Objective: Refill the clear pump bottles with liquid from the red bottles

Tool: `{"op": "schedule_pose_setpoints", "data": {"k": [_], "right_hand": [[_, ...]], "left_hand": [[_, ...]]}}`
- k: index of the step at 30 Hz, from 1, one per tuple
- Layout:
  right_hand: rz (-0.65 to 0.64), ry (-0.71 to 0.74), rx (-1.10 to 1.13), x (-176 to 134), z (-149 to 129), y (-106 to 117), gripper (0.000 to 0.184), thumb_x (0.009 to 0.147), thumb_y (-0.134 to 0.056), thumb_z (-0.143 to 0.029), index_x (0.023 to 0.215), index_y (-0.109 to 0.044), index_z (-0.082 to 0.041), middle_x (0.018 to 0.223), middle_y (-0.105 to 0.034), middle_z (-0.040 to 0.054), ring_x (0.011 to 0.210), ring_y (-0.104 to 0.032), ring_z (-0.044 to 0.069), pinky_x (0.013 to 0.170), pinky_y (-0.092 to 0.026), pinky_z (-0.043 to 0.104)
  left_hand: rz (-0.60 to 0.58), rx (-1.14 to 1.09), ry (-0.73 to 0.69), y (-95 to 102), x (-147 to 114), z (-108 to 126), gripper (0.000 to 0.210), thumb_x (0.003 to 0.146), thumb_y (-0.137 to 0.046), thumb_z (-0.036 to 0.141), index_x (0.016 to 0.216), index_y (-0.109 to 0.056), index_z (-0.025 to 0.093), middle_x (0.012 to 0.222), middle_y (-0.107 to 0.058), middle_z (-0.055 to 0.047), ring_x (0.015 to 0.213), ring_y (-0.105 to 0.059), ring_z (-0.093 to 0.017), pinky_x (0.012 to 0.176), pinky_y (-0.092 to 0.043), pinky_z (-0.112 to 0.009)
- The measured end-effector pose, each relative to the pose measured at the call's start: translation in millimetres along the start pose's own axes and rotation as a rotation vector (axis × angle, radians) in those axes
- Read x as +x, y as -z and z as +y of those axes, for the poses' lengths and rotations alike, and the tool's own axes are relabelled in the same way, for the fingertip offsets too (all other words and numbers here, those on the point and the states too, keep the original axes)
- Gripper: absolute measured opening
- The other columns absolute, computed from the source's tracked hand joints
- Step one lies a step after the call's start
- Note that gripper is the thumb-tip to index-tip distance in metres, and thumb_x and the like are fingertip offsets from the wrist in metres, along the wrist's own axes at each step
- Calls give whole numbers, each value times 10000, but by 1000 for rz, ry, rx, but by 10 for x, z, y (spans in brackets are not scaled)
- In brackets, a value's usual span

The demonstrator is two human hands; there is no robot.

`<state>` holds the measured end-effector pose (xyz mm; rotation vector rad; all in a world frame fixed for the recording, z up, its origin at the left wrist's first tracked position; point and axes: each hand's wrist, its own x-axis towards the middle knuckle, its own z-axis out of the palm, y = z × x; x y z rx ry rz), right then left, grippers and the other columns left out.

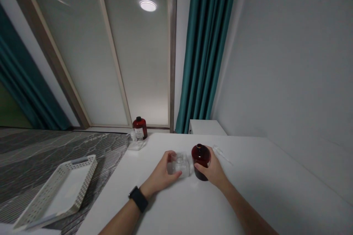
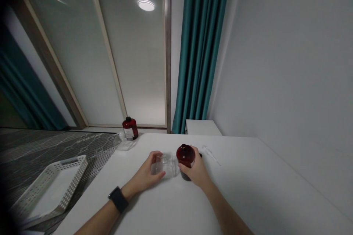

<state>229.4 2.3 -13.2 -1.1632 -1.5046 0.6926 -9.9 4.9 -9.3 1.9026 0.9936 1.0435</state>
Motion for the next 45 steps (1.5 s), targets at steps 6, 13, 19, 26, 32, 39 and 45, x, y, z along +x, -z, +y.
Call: {"op": "schedule_pose_setpoints", "data": {"k": [6,13,19,26,32,39,45], "right_hand": [[15,34,78,-77,-4,-141,635,665,-742,-231,1253,-505,-235,1231,-635,98,1159,-601,292,1054,-451,479],[38,53,169,-173,-2,-315,676,676,-752,-286,1293,-478,-237,1287,-614,118,1221,-577,315,1090,-438,486],[-32,25,140,-192,-35,-294,814,604,-793,-198,1332,-433,-234,1336,-574,122,1257,-551,316,1111,-402,498],[-118,32,19,-128,-105,-146,773,628,-801,-216,1329,-476,-236,1344,-585,124,1259,-550,322,1126,-374,523],[-138,54,-145,-61,-107,1,810,634,-801,-233,1373,-470,-221,1403,-557,135,1300,-523,327,1123,-386,507],[-176,-1,-212,-39,-157,45,884,666,-772,-250,1461,-389,-209,1427,-544,135,1307,-521,310,1138,-365,499],[-171,-15,-212,-48,-167,45,936,680,-748,-248,1508,-312,-231,1404,-561,124,1292,-536,304,1129,-370,506]], "left_hand": [[8,-45,27,-34,-15,39,528,765,-686,193,1197,-384,204,1125,-548,-76,1079,-545,-228,1025,-426,-414],[-28,-114,61,-67,-70,30,634,805,-698,296,1280,-284,224,1206,-529,-103,1161,-532,-247,1084,-366,-463],[10,-133,116,-60,-79,17,693,746,-760,249,1288,-329,227,1227,-535,-106,1171,-539,-263,1065,-381,-455],[108,-101,138,-6,13,-32,677,702,-776,209,1261,-394,203,1177,-558,-85,1113,-562,-250,1036,-409,-432],[24,-8,120,-13,-8,-74,730,671,-812,206,1268,-392,185,1178,-556,-102,1130,-549,-268,1047,-396,-458],[23,11,96,38,4,-123,706,700,-802,213,1258,-369,198,1178,-546,-97,1105,-556,-258,988,-435,-433],[-36,86,87,76,3,-117,793,683,-840,288,1296,-349,184,1147,-545,-91,989,-568,-225,907,-470,-402]]}}
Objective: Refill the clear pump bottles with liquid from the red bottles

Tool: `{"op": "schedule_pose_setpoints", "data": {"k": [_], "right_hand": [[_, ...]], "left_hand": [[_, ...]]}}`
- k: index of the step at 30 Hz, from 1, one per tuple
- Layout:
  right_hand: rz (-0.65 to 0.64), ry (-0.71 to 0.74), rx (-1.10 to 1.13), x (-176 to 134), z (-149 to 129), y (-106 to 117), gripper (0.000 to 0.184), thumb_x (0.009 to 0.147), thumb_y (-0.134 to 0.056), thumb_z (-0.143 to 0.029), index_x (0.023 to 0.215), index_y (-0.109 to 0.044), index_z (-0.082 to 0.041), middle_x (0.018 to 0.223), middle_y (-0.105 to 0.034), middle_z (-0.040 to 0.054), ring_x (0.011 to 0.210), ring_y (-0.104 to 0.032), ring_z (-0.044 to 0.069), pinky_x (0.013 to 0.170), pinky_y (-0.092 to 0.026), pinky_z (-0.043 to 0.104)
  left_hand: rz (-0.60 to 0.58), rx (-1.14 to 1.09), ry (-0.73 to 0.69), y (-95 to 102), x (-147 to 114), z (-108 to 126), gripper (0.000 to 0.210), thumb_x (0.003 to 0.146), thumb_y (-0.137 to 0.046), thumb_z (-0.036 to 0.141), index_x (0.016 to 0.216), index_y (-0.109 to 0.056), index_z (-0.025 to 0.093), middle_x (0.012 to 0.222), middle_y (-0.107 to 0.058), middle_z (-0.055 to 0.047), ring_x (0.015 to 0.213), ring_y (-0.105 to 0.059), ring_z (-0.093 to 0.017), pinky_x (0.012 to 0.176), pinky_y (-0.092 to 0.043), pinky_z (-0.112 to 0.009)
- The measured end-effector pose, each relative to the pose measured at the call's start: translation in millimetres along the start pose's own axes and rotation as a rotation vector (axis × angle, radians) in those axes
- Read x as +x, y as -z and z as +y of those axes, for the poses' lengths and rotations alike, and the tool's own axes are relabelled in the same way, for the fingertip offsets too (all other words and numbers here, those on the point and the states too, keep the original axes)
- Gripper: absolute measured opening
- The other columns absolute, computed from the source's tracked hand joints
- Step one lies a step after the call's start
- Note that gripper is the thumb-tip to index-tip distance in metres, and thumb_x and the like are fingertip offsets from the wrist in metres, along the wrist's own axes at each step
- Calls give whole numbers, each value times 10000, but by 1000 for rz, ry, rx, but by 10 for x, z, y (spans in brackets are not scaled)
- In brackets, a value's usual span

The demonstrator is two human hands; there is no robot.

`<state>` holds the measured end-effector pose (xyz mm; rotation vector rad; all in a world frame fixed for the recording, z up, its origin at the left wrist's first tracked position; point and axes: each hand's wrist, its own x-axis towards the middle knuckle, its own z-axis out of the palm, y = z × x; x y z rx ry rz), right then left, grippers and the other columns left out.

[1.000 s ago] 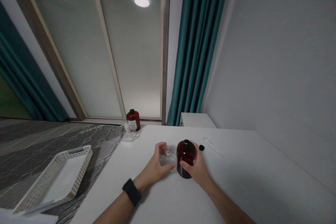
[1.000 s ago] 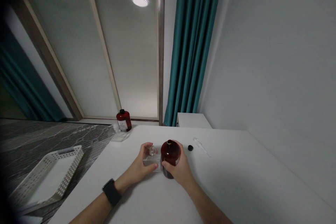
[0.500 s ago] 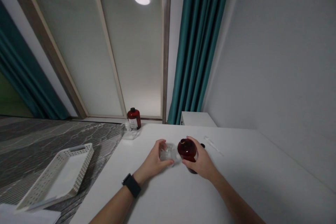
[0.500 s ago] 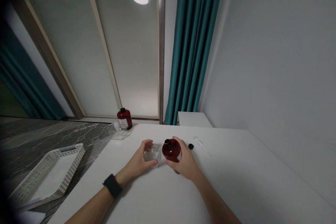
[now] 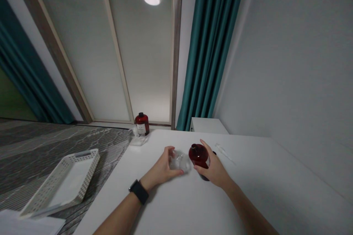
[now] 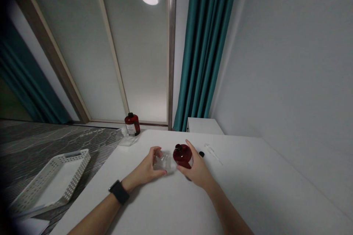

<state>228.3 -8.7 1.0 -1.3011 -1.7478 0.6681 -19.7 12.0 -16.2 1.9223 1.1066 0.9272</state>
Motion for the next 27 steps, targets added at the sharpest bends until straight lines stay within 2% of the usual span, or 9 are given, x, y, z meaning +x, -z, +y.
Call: {"op": "schedule_pose_setpoints", "data": {"k": [5,10,15,19,23,27], "right_hand": [[22,5,14,-2,7,-5,876,671,-753,-234,1451,-354,-219,1404,-554,140,1283,-539,310,1137,-353,516],[-7,-24,-8,10,-3,-9,991,571,-832,-186,1437,-352,-228,1426,-534,133,1310,-508,321,1147,-340,516],[2,14,-18,4,0,-2,877,655,-790,-234,1419,-360,-215,1400,-551,141,1284,-540,305,1124,-377,497],[-35,40,-74,-17,29,50,825,687,-771,-259,1413,-379,-213,1380,-570,147,1265,-559,309,1093,-413,492],[-59,62,-129,-26,47,109,829,698,-767,-290,1431,-387,-218,1391,-572,145,1275,-557,315,1082,-434,488],[-91,104,-183,-27,25,134,825,718,-744,-281,1451,-369,-226,1429,-546,140,1307,-535,307,1099,-426,484]], "left_hand": [[-35,39,-43,33,-7,37,684,732,-796,293,1272,-397,165,1131,-554,-96,984,-578,-226,906,-482,-408],[-69,32,-25,66,2,53,822,676,-854,299,1333,-379,164,1195,-545,-113,1079,-571,-264,964,-469,-439],[-73,39,-16,64,8,46,779,700,-833,297,1331,-400,153,1173,-556,-110,1019,-579,-253,919,-485,-424],[-44,55,-60,80,-7,80,765,732,-803,292,1366,-392,172,1202,-547,-114,1090,-561,-275,978,-462,-450],[-49,98,-163,100,-33,126,795,794,-748,298,1451,-314,198,1258,-511,-124,1152,-528,-288,1014,-440,-472],[-31,156,-205,100,-46,164,860,828,-728,322,1517,-223,222,1218,-508,-107,1125,-522,-279,1019,-437,-479]]}}
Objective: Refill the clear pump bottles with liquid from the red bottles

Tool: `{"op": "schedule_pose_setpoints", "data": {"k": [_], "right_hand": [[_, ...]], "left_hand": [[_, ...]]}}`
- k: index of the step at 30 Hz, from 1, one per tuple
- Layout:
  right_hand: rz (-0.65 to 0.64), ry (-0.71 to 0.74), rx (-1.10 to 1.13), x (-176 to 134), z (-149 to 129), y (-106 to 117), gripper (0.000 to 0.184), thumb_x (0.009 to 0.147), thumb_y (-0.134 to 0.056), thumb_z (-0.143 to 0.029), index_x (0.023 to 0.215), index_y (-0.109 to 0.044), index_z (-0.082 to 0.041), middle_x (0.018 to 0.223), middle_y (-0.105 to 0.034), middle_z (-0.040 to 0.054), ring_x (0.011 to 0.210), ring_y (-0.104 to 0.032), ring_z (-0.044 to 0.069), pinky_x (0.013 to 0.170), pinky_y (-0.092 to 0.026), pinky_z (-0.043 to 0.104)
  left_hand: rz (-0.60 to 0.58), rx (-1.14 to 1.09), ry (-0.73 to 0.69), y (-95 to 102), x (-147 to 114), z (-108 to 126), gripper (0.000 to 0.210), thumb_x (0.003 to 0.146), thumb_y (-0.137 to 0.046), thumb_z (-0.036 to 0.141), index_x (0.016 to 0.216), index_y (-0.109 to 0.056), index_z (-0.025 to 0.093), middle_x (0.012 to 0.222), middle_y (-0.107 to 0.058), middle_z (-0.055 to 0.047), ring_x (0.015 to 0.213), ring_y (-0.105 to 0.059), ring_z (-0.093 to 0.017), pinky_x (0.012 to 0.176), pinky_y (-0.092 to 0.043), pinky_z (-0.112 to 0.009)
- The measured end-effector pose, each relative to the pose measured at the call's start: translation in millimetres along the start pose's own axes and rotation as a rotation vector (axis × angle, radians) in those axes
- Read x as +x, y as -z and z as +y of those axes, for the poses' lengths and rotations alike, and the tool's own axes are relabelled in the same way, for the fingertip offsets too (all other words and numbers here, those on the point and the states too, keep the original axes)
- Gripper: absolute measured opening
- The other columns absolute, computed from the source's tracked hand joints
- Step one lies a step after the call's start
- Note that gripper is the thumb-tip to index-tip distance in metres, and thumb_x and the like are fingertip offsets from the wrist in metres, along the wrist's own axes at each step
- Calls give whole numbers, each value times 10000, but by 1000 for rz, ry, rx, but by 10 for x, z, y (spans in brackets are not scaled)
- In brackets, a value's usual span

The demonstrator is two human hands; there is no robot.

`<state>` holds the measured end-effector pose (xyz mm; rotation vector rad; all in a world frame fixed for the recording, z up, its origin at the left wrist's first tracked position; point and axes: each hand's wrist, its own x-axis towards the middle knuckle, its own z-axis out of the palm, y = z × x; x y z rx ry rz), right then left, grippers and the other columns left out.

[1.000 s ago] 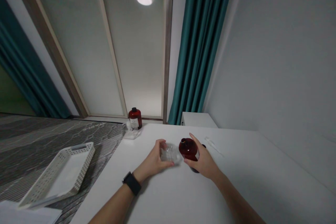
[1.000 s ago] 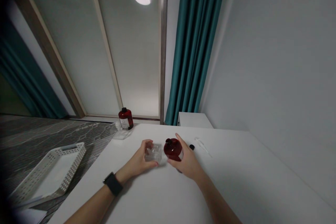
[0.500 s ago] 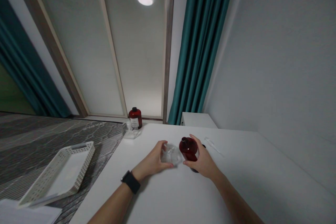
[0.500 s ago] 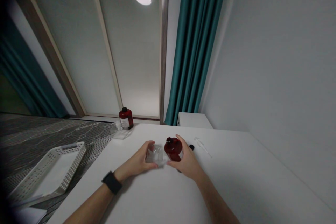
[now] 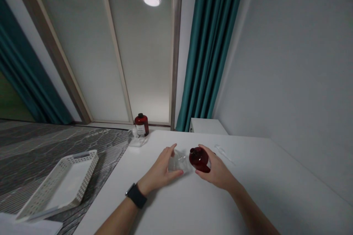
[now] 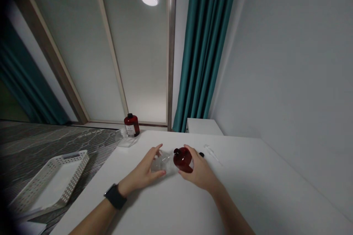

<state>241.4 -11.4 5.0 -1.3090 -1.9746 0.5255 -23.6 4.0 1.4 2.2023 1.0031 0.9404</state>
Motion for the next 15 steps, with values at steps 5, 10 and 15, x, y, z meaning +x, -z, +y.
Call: {"op": "schedule_pose_setpoints", "data": {"k": [5,10,15], "right_hand": [[-29,56,-65,-5,-64,13,822,734,-711,-249,1463,-331,-242,1401,-547,126,1271,-558,293,1078,-447,469],[-3,72,-116,-3,-74,-12,868,724,-707,-233,1483,-289,-263,1376,-548,123,1243,-570,308,1046,-467,477],[-35,38,-127,0,-93,-23,934,705,-765,-278,1497,-271,-302,1365,-554,101,1222,-582,312,1017,-486,480]], "left_hand": [[1,48,-21,17,6,39,903,837,-720,333,1545,-166,239,1205,-512,-102,1117,-517,-282,1037,-416,-498],[6,72,-18,18,12,60,885,830,-723,364,1533,-202,228,1190,-526,-106,1099,-523,-286,1021,-426,-496],[30,52,10,7,18,89,883,799,-743,336,1516,-240,231,1182,-540,-98,1105,-536,-287,1022,-432,-490]]}}
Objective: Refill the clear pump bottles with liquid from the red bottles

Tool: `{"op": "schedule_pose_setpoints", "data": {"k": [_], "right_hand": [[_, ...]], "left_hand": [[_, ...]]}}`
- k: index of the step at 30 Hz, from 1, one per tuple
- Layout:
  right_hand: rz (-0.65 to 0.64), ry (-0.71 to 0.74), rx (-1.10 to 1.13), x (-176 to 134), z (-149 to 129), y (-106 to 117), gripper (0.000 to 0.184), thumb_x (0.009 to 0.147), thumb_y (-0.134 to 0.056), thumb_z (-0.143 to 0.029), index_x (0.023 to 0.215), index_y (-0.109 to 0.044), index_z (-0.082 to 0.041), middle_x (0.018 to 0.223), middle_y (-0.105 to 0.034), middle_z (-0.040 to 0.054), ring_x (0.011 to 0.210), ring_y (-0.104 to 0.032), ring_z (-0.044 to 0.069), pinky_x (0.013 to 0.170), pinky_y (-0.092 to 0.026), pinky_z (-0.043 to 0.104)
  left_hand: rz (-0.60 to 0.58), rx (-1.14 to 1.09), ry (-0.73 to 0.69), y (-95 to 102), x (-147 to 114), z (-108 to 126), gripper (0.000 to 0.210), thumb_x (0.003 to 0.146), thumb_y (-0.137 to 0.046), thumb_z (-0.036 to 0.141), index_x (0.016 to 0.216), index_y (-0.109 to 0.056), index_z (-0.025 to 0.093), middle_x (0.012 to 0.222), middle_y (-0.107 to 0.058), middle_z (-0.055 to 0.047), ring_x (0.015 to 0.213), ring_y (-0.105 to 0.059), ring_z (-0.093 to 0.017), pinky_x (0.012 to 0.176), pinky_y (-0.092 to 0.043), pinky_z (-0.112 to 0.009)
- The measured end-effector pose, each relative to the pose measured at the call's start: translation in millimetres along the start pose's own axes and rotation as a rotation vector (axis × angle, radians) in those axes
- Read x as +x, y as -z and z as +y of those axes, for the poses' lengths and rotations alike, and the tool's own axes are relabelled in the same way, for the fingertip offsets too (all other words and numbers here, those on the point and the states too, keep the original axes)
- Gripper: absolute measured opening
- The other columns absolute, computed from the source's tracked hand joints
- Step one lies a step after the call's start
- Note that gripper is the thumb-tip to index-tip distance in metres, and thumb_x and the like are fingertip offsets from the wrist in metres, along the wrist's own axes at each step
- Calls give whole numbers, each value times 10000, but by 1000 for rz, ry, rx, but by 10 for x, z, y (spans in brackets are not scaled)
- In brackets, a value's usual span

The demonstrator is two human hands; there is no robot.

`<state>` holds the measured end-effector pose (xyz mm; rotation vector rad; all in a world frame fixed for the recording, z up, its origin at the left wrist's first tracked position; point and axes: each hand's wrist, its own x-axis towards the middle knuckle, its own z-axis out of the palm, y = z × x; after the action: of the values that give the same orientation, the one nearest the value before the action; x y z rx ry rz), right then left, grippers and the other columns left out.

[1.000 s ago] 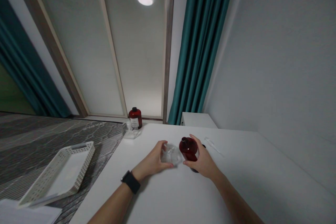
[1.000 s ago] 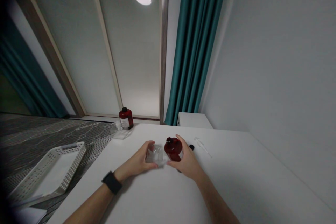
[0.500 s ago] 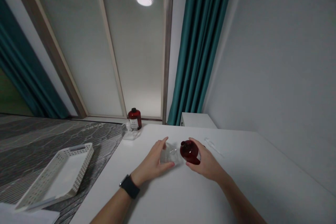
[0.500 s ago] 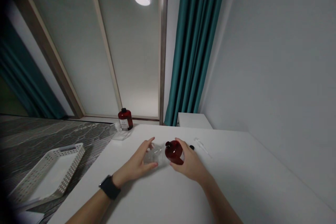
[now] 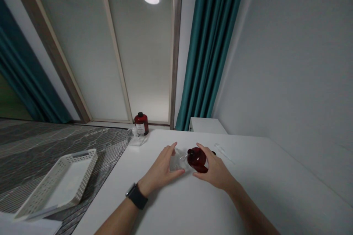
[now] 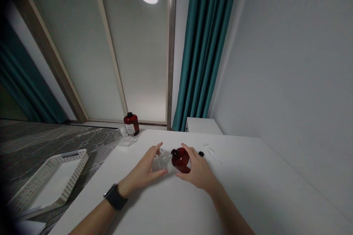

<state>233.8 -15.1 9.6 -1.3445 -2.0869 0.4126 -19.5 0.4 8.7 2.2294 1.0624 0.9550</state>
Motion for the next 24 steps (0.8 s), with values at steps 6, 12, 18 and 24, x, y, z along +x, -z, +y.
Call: {"op": "schedule_pose_setpoints", "data": {"k": [6,12,18,24], "right_hand": [[15,37,-19,-3,6,-21,863,724,-745,-266,1471,-311,-270,1354,-578,119,1227,-590,310,1027,-484,474],[21,88,-41,-16,34,-53,819,727,-744,-270,1446,-353,-257,1349,-592,116,1214,-604,308,1007,-508,457],[8,118,-93,-4,-7,-37,837,719,-751,-260,1463,-368,-247,1289,-630,120,1159,-629,317,967,-533,443],[-47,104,-125,22,-35,31,829,705,-749,-245,1457,-401,-254,1305,-636,116,1155,-636,321,968,-531,462]], "left_hand": [[-4,-38,-1,41,-3,14,693,791,-748,352,1363,-393,185,1197,-541,-108,1100,-545,-279,998,-452,-460],[2,-25,-3,82,-5,43,639,766,-768,314,1287,-422,183,1175,-541,-99,1077,-545,-274,974,-461,-450],[-29,11,-26,154,-3,80,637,799,-743,354,1322,-415,197,1194,-540,-109,1087,-535,-284,975,-450,-452],[-25,49,-3,112,-12,35,620,736,-786,387,1236,-483,179,1132,-581,-105,1007,-560,-289,915,-459,-453]]}}
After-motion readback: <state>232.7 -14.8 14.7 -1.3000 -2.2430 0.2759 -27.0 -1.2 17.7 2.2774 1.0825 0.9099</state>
